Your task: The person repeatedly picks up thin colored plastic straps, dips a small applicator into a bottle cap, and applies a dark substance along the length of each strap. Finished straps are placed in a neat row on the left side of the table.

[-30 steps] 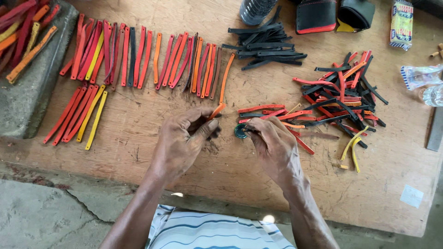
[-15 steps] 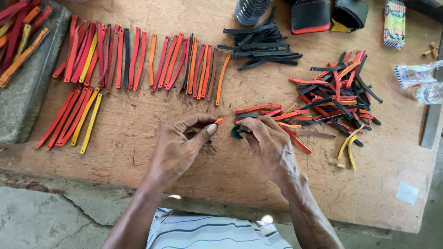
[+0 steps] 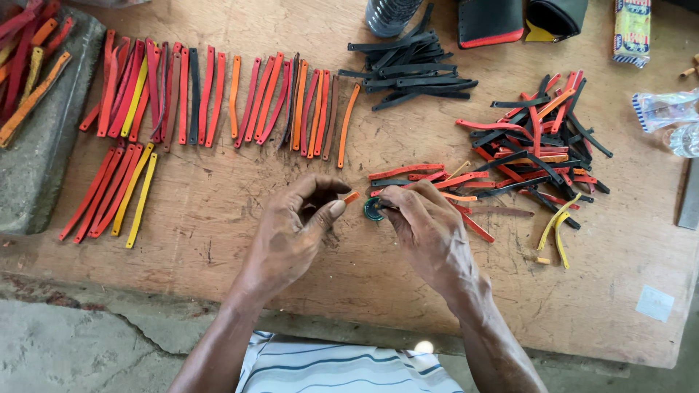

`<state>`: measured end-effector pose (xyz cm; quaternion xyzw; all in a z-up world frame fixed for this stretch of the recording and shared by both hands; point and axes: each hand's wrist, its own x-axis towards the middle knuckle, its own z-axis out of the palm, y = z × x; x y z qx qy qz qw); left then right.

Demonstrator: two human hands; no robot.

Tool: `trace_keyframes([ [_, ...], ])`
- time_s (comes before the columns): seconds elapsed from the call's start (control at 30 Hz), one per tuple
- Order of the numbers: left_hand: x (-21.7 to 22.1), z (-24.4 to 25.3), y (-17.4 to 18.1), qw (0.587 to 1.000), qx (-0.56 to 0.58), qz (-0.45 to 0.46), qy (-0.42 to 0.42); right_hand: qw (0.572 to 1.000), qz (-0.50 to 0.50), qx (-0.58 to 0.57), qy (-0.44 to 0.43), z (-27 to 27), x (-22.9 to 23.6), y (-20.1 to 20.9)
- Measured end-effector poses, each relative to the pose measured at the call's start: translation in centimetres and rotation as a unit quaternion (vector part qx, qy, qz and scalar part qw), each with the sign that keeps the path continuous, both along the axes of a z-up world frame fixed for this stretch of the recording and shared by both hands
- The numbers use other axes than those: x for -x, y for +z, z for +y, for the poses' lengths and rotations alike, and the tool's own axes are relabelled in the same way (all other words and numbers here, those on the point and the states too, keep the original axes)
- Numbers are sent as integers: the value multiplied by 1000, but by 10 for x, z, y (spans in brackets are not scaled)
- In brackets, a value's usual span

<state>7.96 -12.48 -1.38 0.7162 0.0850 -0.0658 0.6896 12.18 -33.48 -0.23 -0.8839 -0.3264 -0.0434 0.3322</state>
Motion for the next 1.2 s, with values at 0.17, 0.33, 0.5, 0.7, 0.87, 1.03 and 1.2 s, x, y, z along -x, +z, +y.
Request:
trace_keyframes([
  [0.17, -1, -3, 4, 998, -29, 41, -33, 997, 21, -78, -22, -3, 4, 12],
  [0.33, -3, -11, 6, 996, 14, 60, -58, 979, 111, -155, -77, -6, 13, 15],
  [0.5, -3, -13, 7, 996, -21, 38, -73, 981, 86, -168, -44, -4, 10, 15],
  [0.7, -3, -14, 5, 996, 7, 37, -85, 988, 76, -132, -38, -4, 8, 18],
  [0.87, -3, -14, 6, 996, 15, 29, -88, 985, 85, -145, -41, -2, 5, 21],
  [1.03, -4, -14, 6, 995, 19, 37, -86, 989, 89, -113, -27, 1, 2, 23],
  [1.2, -3, -15, 4, 996, 43, 45, -71, 989, 97, -106, -33, 2, 2, 22],
])
